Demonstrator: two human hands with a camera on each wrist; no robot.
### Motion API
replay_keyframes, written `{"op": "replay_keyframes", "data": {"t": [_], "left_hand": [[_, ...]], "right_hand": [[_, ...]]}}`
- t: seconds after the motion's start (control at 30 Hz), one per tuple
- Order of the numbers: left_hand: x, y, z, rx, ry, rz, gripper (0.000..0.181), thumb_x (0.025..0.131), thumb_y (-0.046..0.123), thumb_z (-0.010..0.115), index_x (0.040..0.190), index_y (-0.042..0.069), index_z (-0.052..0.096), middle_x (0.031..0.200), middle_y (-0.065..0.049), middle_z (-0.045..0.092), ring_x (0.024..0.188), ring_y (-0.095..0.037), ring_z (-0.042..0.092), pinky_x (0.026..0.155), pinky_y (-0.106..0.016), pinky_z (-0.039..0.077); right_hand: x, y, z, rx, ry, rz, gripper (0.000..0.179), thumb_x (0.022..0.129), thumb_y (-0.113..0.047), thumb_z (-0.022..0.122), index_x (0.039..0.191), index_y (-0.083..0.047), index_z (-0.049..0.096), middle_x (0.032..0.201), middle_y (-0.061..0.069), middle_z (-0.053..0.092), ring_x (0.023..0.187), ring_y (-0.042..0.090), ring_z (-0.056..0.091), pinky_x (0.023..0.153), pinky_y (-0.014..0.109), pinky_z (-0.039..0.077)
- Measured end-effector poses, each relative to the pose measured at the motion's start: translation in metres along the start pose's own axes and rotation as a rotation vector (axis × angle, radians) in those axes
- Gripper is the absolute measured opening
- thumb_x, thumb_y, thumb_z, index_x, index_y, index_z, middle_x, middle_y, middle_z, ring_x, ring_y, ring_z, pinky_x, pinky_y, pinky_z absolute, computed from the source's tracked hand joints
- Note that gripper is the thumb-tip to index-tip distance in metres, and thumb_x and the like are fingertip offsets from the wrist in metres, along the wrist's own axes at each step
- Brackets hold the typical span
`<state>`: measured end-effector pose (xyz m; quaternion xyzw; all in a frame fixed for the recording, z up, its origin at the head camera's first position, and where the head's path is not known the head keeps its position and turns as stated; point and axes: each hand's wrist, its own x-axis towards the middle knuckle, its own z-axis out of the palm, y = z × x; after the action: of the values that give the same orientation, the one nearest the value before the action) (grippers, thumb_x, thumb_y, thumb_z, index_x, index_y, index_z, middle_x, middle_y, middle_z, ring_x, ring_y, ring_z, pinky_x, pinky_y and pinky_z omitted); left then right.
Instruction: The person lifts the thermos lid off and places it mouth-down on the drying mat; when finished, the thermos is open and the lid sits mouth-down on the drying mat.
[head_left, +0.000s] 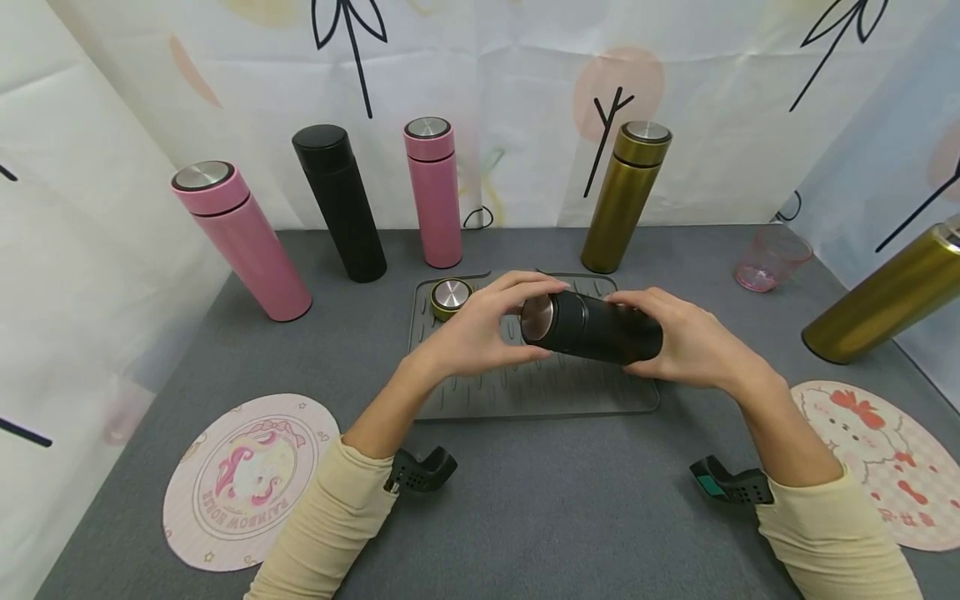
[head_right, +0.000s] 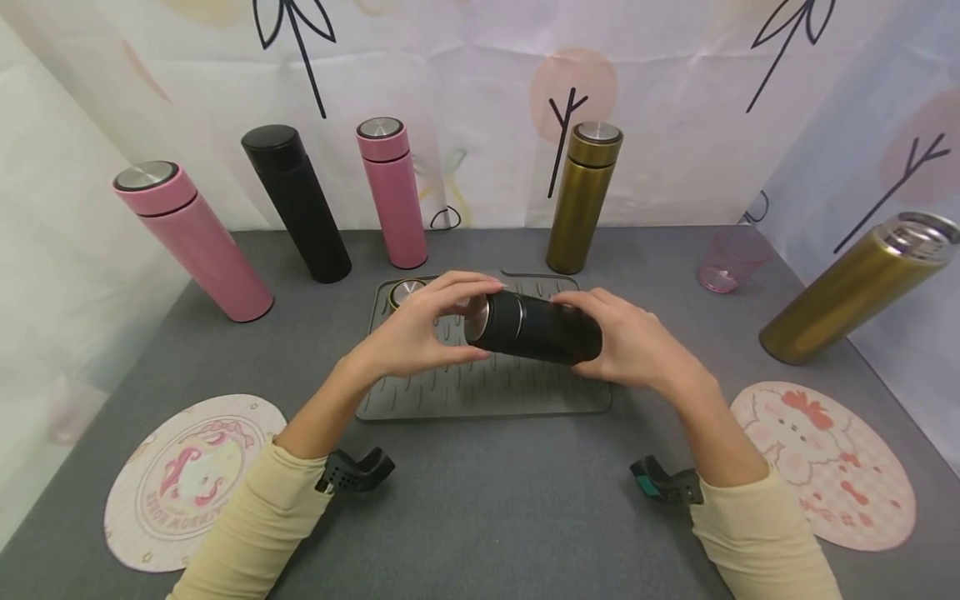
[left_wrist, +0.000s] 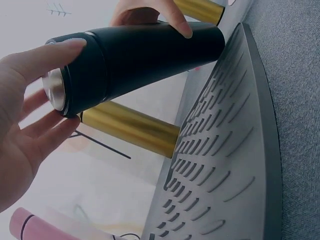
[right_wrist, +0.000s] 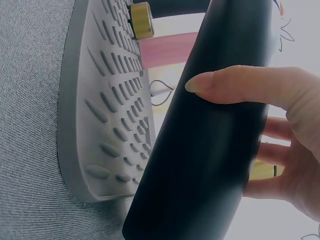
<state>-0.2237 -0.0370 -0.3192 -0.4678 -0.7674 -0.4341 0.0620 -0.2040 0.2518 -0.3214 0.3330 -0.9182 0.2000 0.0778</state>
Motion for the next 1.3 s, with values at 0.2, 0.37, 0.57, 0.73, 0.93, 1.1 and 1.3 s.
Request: {"op": "replay_keyframes", "data": {"t": [0.2, 0.37, 0.57, 0.73, 0.93, 1.1, 1.3], "left_hand": [[0.0, 0.004, 0.001, -0.066, 0.039, -0.129, 0.069, 0.075, 0.016, 0.083, 0.136, 0.007, 0.052, 0.128, -0.006, 0.048, 0.114, -0.011, 0.047, 0.083, -0.022, 0.05], [0.0, 0.003, 0.001, -0.064, -0.016, -0.077, 0.076, 0.073, 0.008, 0.084, 0.14, 0.006, 0.047, 0.139, -0.007, 0.04, 0.125, -0.012, 0.039, 0.091, -0.025, 0.046], [-0.001, 0.0, -0.001, 0.041, -0.14, -0.005, 0.074, 0.073, -0.004, 0.079, 0.139, 0.007, 0.047, 0.144, -0.008, 0.038, 0.132, -0.012, 0.03, 0.096, -0.029, 0.04], [-0.001, 0.002, -0.001, 0.039, -0.101, -0.012, 0.071, 0.072, -0.006, 0.079, 0.135, 0.008, 0.052, 0.139, -0.008, 0.043, 0.125, -0.012, 0.038, 0.088, -0.027, 0.045], [-0.001, 0.005, -0.001, -0.095, 0.015, -0.121, 0.072, 0.072, 0.003, 0.083, 0.136, 0.007, 0.051, 0.13, -0.006, 0.047, 0.116, -0.013, 0.045, 0.086, -0.026, 0.049], [-0.001, 0.008, -0.003, -0.138, 0.074, -0.199, 0.072, 0.076, 0.009, 0.082, 0.139, 0.01, 0.049, 0.129, -0.005, 0.048, 0.113, -0.013, 0.046, 0.087, -0.027, 0.049], [-0.001, 0.01, -0.004, -0.191, 0.163, -0.248, 0.072, 0.076, 0.009, 0.081, 0.14, 0.011, 0.047, 0.131, -0.005, 0.048, 0.113, -0.015, 0.051, 0.087, -0.027, 0.049]], "right_hand": [[0.0, 0.0, 0.0, -0.002, 0.0, 0.005, 0.083, 0.058, -0.006, 0.089, 0.131, -0.009, 0.05, 0.109, 0.01, 0.056, 0.099, 0.027, 0.055, 0.075, 0.054, 0.049], [0.0, 0.001, 0.0, -0.003, -0.01, 0.007, 0.083, 0.059, -0.006, 0.089, 0.131, -0.009, 0.05, 0.11, 0.011, 0.056, 0.099, 0.028, 0.055, 0.075, 0.055, 0.049], [0.0, 0.0, 0.001, -0.003, -0.028, 0.013, 0.082, 0.059, -0.006, 0.089, 0.131, -0.009, 0.051, 0.112, 0.012, 0.057, 0.1, 0.03, 0.056, 0.075, 0.055, 0.05], [-0.001, 0.0, 0.0, 0.0, -0.033, 0.02, 0.083, 0.059, -0.005, 0.089, 0.132, -0.009, 0.05, 0.112, 0.012, 0.056, 0.101, 0.029, 0.056, 0.076, 0.055, 0.049], [-0.001, 0.0, 0.0, -0.004, -0.004, 0.031, 0.083, 0.059, -0.006, 0.089, 0.132, -0.01, 0.05, 0.111, 0.011, 0.056, 0.1, 0.028, 0.055, 0.076, 0.054, 0.049], [-0.001, 0.0, -0.001, -0.008, 0.014, 0.058, 0.083, 0.059, -0.006, 0.089, 0.132, -0.009, 0.049, 0.113, 0.014, 0.055, 0.102, 0.031, 0.054, 0.077, 0.057, 0.048], [0.0, 0.004, -0.003, 0.006, 0.06, 0.081, 0.084, 0.059, -0.004, 0.089, 0.132, -0.006, 0.048, 0.115, 0.018, 0.054, 0.103, 0.035, 0.053, 0.079, 0.059, 0.046]]}}
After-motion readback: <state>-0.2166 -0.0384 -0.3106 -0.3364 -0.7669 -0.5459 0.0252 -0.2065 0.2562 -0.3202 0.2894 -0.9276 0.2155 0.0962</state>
